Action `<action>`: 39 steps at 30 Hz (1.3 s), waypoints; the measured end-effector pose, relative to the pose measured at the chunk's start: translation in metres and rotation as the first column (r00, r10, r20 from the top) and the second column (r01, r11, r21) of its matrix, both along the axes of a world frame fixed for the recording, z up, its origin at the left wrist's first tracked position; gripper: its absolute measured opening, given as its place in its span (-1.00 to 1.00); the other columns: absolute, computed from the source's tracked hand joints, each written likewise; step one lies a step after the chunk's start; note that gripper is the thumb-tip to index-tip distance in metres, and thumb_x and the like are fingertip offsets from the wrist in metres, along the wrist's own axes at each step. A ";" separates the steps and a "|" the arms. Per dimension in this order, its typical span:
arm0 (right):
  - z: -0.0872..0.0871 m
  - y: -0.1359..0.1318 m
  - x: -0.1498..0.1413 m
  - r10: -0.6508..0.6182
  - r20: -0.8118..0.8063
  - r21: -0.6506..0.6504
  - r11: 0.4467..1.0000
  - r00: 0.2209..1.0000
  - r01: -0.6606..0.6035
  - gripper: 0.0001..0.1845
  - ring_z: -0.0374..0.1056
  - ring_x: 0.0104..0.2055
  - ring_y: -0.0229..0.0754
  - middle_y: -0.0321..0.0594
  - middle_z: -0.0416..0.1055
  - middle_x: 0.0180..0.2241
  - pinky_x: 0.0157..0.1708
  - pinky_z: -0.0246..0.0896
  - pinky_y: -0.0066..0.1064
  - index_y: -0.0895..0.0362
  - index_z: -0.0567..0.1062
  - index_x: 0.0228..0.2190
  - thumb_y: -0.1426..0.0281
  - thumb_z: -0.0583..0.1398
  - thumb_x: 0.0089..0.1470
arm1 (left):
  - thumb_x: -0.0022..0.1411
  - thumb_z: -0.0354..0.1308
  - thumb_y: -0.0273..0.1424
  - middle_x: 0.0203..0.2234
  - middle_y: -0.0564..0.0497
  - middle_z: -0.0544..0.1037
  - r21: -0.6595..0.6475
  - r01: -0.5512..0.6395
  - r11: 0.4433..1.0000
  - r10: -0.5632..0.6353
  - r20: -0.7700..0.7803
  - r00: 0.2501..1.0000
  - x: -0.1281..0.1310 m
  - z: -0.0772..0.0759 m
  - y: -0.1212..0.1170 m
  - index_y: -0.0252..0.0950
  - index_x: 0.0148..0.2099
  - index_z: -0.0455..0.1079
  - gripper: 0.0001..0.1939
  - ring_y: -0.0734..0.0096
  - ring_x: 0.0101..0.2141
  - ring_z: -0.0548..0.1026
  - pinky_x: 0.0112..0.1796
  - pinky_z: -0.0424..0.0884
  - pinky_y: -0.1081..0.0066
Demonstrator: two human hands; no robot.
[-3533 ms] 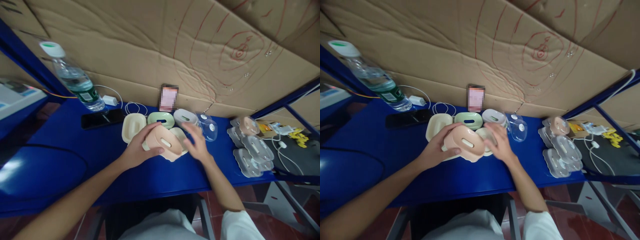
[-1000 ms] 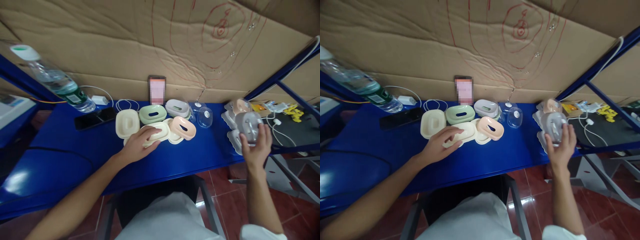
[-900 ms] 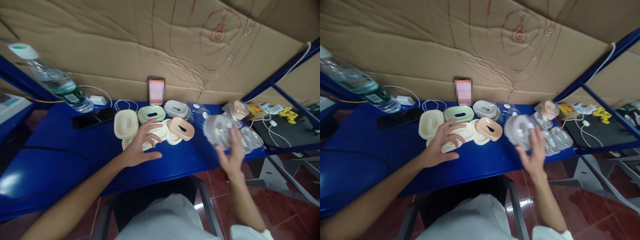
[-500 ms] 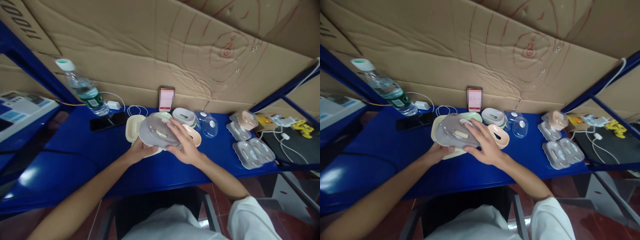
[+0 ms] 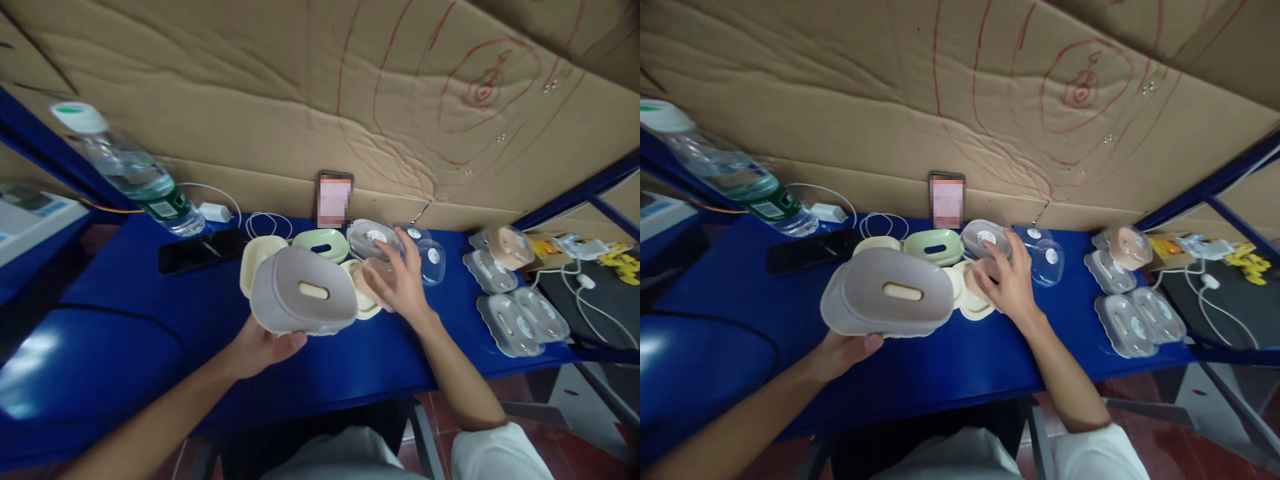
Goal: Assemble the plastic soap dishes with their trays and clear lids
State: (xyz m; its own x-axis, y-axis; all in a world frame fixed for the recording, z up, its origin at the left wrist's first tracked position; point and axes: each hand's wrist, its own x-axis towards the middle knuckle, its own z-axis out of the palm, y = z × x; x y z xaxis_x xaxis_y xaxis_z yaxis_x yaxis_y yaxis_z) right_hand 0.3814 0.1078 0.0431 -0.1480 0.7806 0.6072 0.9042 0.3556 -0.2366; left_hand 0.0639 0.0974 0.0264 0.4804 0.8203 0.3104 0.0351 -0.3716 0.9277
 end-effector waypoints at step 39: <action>0.016 0.005 0.045 -0.237 -0.099 0.170 0.953 0.966 0.251 -0.68 0.54 -0.05 0.03 -0.07 0.65 -0.11 0.05 0.32 -0.08 0.08 0.60 -0.05 0.14 0.18 0.44 | 0.10 0.56 -0.12 0.48 -0.39 0.07 0.451 -0.435 0.779 0.512 -0.057 0.857 -0.004 0.008 0.054 -0.21 0.54 -0.13 0.21 -0.16 0.47 0.17 0.37 0.30 -0.16</action>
State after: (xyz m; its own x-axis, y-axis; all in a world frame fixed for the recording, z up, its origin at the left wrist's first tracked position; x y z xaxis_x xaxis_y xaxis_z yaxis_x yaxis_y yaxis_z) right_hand 0.4264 0.1127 0.0587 0.0856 0.6641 0.7428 0.9504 0.1692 -0.2608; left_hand 0.0596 0.1512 0.0344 0.1401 0.7727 0.6191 0.4478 -0.6072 0.6564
